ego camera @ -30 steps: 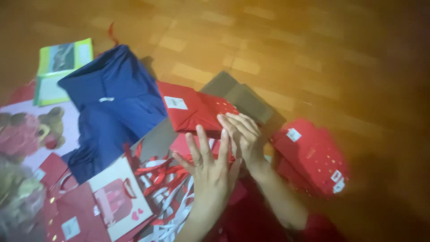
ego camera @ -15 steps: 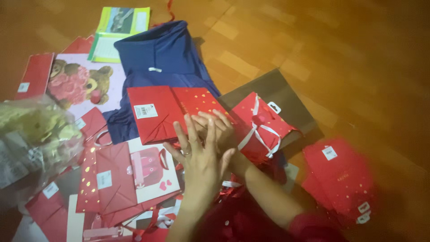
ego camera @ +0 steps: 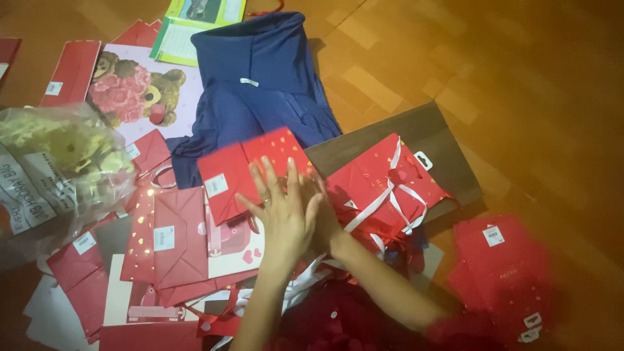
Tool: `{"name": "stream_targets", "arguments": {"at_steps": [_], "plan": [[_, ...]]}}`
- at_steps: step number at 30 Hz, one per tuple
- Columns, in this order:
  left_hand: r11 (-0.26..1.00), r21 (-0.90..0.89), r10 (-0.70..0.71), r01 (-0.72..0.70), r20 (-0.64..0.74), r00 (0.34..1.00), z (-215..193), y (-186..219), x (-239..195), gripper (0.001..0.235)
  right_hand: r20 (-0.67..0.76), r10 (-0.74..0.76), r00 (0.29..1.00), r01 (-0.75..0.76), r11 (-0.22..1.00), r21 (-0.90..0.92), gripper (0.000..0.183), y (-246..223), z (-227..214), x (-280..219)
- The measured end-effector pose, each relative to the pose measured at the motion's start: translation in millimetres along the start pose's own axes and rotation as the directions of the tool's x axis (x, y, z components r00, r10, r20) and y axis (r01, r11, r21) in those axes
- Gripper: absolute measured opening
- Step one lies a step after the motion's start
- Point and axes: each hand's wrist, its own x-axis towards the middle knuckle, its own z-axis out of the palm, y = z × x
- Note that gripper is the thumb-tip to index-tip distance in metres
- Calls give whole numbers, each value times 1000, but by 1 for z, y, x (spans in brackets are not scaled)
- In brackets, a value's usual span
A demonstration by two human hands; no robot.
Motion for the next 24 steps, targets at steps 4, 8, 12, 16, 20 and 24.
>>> {"name": "stream_targets", "arguments": {"at_steps": [4, 8, 12, 16, 20, 24], "plan": [[993, -92, -70, 75, 47, 996, 36, -23, 11, 74, -129, 124, 984, -122, 992, 19, 42, 22, 5, -9], [985, -134, -106, 112, 53, 993, 72, -40, 12, 76, -91, 197, 976, -204, 976, -70, 46, 38, 7, -20], [988, -82, -127, 130, 46, 991, 92, -47, 10, 77, -52, 245, 968, -248, 967, -56, 50, 46, 14, -23], [992, -3, -125, 126, 63, 990, 100, -48, 9, 76, -20, 212, 977, -213, 964, -162, 46, 52, 17, -28], [990, 10, -143, 143, 71, 987, 96, -45, 15, 76, -41, 318, 947, -320, 947, -27, 39, 65, 17, -16], [982, -5, -187, 188, 71, 980, 87, -41, 18, 71, -67, 328, 942, -324, 944, 59, 45, 85, 20, 13]]}}
